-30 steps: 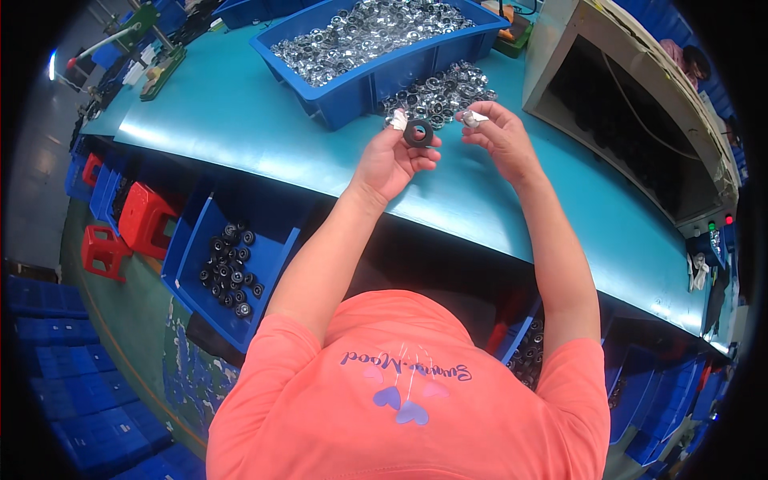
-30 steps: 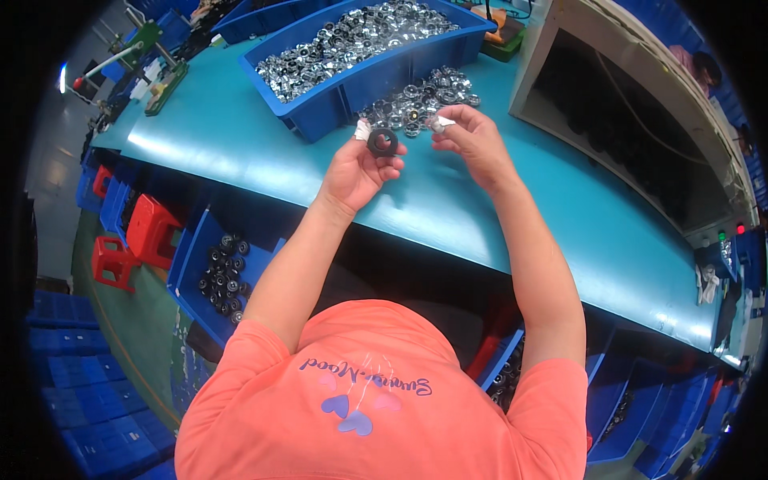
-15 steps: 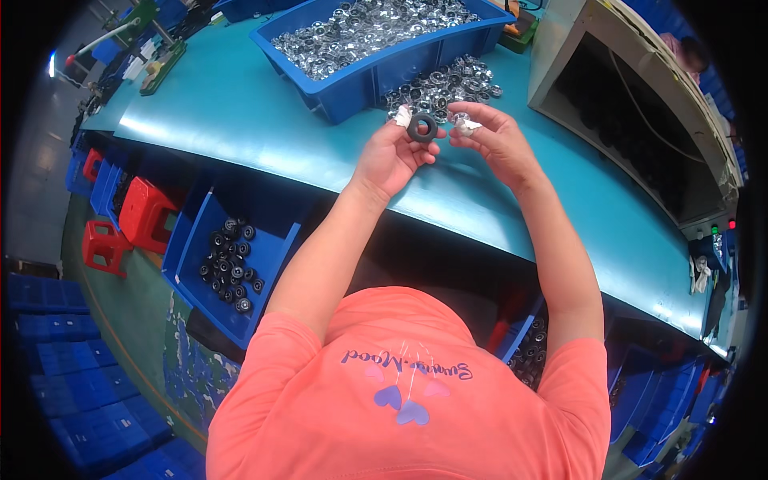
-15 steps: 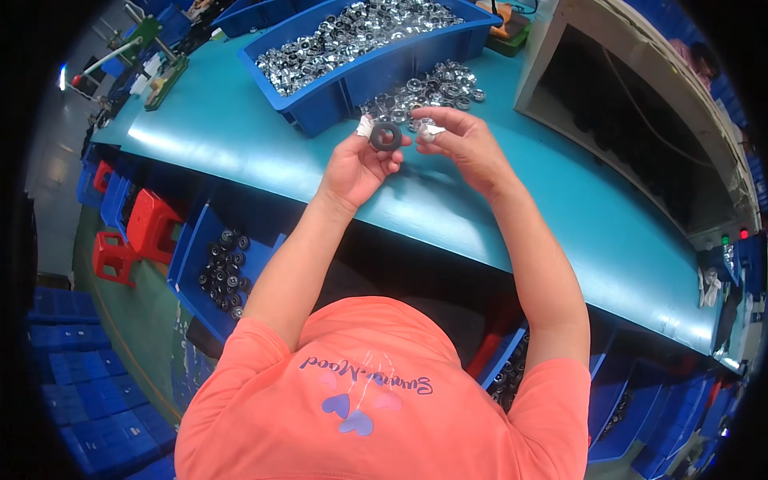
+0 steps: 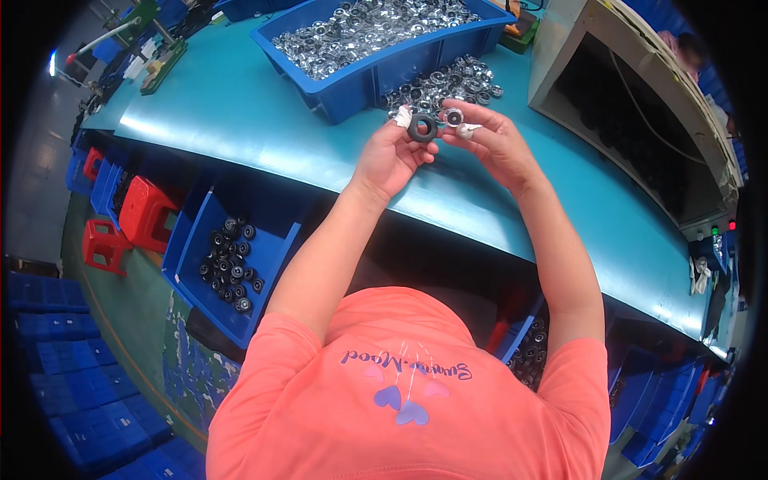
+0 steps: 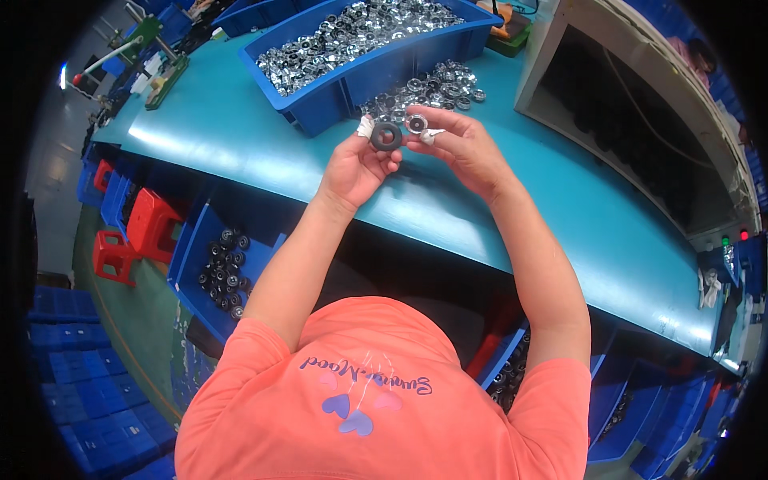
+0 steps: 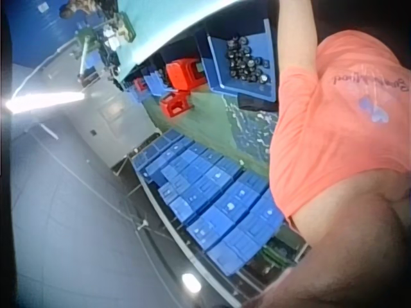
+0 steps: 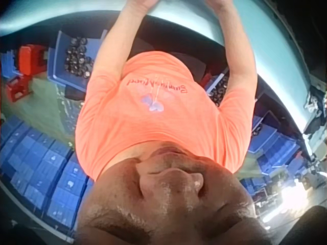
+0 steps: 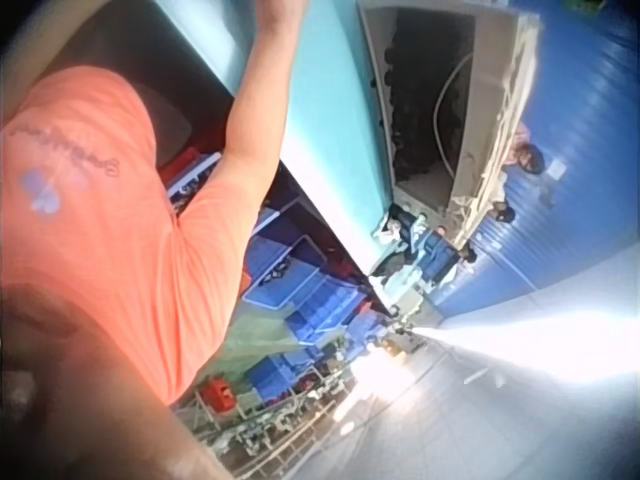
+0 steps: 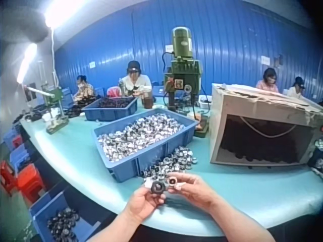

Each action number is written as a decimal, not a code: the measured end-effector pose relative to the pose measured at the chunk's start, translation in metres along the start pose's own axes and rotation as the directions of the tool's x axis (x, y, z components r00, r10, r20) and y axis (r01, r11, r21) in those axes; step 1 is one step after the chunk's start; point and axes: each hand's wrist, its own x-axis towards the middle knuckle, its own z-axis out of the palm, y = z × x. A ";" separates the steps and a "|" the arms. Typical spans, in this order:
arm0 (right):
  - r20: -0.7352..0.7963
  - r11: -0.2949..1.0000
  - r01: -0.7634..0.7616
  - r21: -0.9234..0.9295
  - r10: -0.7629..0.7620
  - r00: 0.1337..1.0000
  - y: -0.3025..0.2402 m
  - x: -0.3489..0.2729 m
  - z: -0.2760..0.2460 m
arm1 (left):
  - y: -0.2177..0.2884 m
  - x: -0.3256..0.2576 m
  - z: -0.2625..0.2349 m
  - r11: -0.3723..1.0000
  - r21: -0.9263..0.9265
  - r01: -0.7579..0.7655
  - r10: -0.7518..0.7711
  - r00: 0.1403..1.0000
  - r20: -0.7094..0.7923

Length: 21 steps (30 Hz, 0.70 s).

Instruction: Assembling small white plastic components into black rings at a factory workstation.

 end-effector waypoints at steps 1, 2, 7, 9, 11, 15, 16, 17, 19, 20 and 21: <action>0.001 1.000 0.000 -0.010 0.000 1.000 0.000 0.000 0.001 | 0.000 -0.001 0.001 1.000 -0.005 0.000 0.000 1.000 0.003; 0.001 1.000 0.001 -0.019 -0.001 1.000 0.000 -0.001 0.002 | 0.001 -0.002 0.002 1.000 -0.011 0.001 -0.001 1.000 0.006; -0.043 0.995 -0.006 -0.102 0.002 0.999 -0.003 -0.002 0.008 | 0.001 -0.002 0.002 1.000 0.004 -0.007 0.007 1.000 -0.003; -0.053 0.991 0.003 -0.137 -0.010 0.999 -0.004 -0.002 0.009 | 0.000 -0.001 0.002 1.000 0.018 -0.009 0.009 1.000 0.001; -0.046 0.989 0.023 -0.147 -0.030 0.998 -0.002 -0.003 0.006 | 0.000 -0.002 0.004 1.000 0.014 -0.011 0.011 1.000 -0.003; -0.034 0.995 0.024 0.098 -0.021 0.999 -0.001 -0.001 0.000 | 0.001 -0.002 0.005 1.000 0.026 -0.004 0.005 1.000 -0.021; -0.014 0.989 0.023 0.146 -0.022 1.000 -0.001 -0.001 -0.003 | 0.001 -0.002 0.005 1.000 0.026 0.000 0.001 1.000 -0.015; 0.006 0.981 0.022 0.194 -0.023 1.000 -0.001 -0.001 -0.004 | 0.001 -0.001 0.004 1.000 0.027 0.003 -0.003 1.000 -0.010; -0.035 0.995 0.017 0.101 -0.014 0.999 -0.001 -0.002 0.004 | 0.000 -0.002 0.004 1.000 0.023 -0.007 0.008 1.000 -0.008; -0.056 0.998 0.014 0.055 -0.011 0.998 -0.001 -0.002 0.008 | 0.000 -0.003 0.005 1.000 0.018 -0.021 0.021 1.000 -0.010; -0.021 0.999 0.018 -0.036 -0.018 1.000 0.001 -0.002 0.009 | 0.000 -0.003 0.006 0.999 0.014 -0.034 0.034 0.999 -0.011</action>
